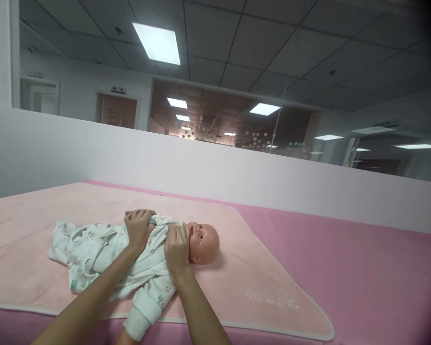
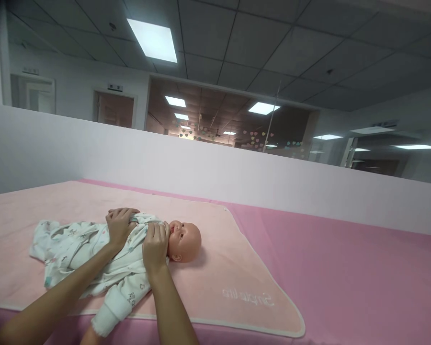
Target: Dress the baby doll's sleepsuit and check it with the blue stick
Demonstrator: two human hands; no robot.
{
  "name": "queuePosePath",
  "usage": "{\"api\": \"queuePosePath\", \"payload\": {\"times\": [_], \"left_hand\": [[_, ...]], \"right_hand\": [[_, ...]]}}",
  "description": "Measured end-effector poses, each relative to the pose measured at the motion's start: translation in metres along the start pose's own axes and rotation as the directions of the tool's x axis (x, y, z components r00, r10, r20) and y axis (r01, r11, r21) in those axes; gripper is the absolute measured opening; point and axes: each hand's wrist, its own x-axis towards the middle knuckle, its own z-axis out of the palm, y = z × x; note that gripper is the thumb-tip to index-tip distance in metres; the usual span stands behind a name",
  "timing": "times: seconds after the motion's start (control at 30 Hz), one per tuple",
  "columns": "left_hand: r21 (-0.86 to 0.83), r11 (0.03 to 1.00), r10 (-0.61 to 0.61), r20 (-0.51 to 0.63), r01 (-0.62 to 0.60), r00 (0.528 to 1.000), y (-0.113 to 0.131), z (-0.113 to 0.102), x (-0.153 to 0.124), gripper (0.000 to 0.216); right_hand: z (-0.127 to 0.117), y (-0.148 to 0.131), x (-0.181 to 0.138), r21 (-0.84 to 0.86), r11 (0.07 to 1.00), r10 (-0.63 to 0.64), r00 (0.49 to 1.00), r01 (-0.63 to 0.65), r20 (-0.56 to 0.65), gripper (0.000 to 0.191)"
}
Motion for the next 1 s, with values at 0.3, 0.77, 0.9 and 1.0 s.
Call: {"api": "queuePosePath", "payload": {"times": [0.3,0.77,0.9,1.0], "left_hand": [[0.016,0.997,0.072,-0.025,-0.071,0.997,-0.0005,0.0078,0.0009,0.033],[0.030,0.999,0.032,-0.071,-0.030,0.997,-0.0037,0.0043,0.0020,0.040],[0.008,0.999,0.052,-0.127,-0.051,0.991,-0.0017,0.0029,0.0007,0.036],[0.004,0.997,0.082,-0.175,-0.082,0.981,0.0002,0.0035,0.0001,0.031]], "right_hand": [[0.0009,-0.0025,-0.0007,-0.079,0.997,-0.002,0.993,0.012,0.117,0.021],[-0.0014,-0.0045,-0.0018,0.005,0.999,0.041,0.994,-0.042,0.105,0.015],[-0.0017,-0.0037,0.0001,-0.031,0.999,0.020,0.989,-0.015,0.149,0.015],[-0.0001,-0.0028,-0.0009,-0.037,0.999,0.002,0.980,0.005,0.197,0.015]]}}
